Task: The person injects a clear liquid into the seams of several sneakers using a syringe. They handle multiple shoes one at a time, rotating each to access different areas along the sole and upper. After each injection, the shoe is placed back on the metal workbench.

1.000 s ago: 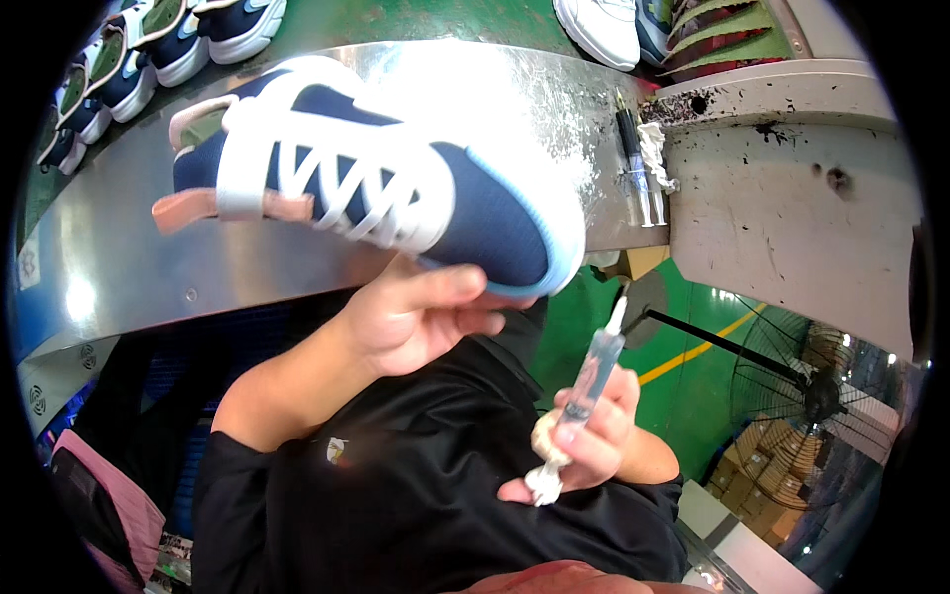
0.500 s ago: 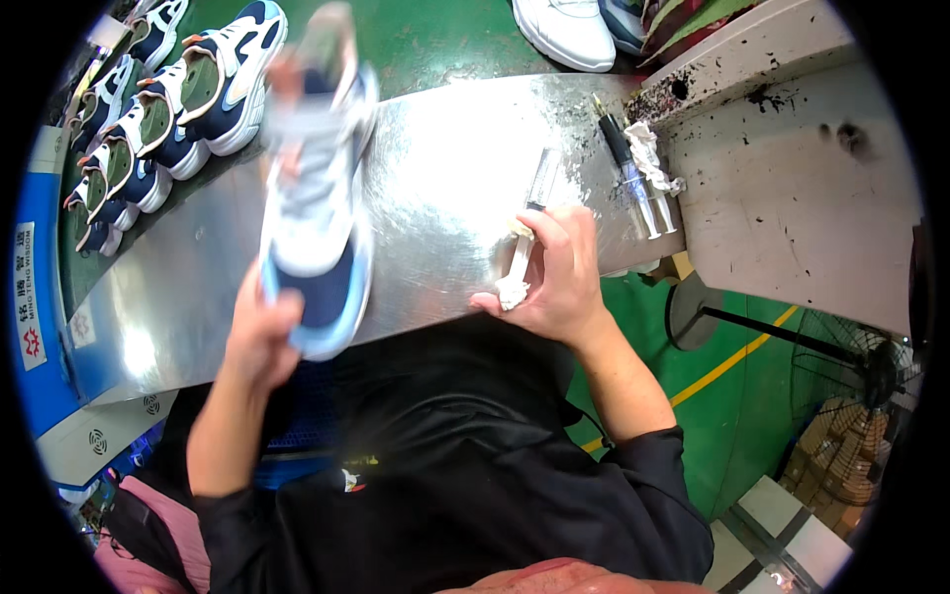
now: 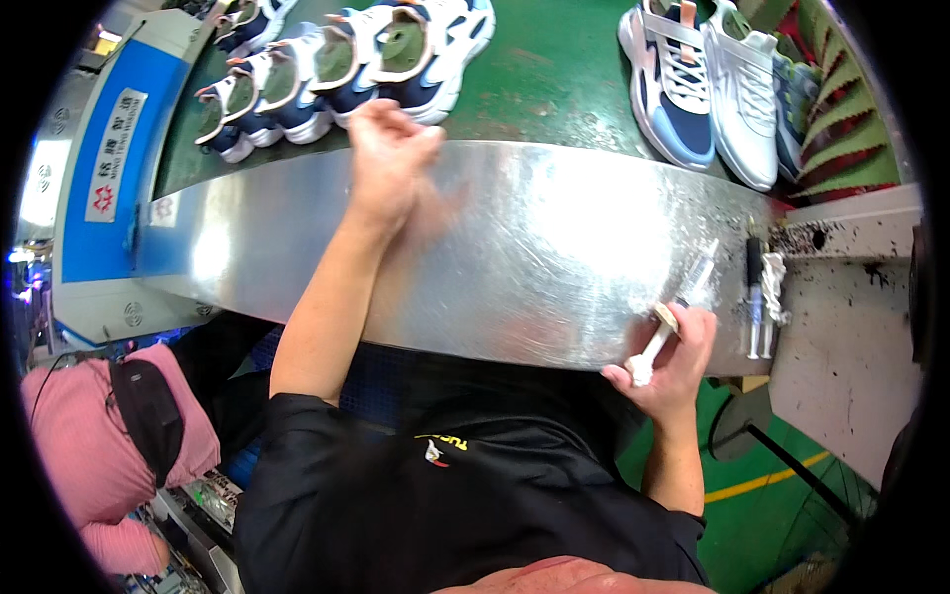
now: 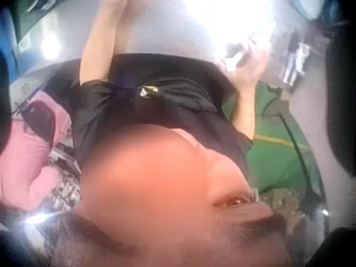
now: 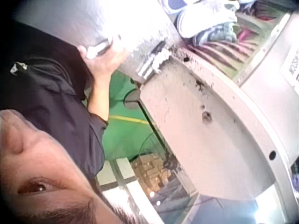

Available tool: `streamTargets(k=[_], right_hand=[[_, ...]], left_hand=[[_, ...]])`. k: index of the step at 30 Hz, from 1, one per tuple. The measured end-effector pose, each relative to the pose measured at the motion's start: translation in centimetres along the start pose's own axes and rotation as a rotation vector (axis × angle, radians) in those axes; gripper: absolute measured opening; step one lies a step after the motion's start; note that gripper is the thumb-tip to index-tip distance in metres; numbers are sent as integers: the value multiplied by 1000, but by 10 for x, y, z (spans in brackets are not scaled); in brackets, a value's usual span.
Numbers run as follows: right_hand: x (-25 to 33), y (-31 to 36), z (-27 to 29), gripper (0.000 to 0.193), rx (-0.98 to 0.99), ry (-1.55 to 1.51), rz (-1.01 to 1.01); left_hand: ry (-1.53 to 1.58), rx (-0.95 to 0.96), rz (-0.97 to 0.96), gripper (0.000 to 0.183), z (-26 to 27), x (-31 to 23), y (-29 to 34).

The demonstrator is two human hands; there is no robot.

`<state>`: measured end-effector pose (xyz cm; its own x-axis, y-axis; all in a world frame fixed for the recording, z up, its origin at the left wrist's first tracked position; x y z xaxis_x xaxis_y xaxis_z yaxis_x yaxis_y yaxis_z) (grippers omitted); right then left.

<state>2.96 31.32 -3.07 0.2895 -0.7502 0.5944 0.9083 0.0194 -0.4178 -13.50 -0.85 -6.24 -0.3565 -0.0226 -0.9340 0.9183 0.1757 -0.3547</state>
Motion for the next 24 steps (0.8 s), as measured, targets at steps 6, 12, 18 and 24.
streamTargets(k=[6,12,18,24], right_hand=[[-2,6,-8,91,66,-6,-7],[2,7,-9,88,18,-15,3],[-4,9,1,87,24,19,-1],[-5,26,10,89,154,-148,-140]], left_hand=[[-530,119,-277,80,21,20,-60],[-287,93,-157,82,17,23,-87],[59,229,39,84,36,-45,-25],[-534,483,-222,92,19,-94,114]])
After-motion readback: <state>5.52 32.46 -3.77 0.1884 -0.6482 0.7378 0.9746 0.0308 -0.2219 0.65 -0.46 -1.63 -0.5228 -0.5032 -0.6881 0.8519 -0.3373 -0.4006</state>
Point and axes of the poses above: each hand's wrist, its own y-axis away from the middle knuckle, its own z-axis out of the back of the hand, x = y × z, the point moved 7 cm from there along -y, towards the middle knuckle, and after that the axes turned 11 degrees about -z, right-handed, at the moved point
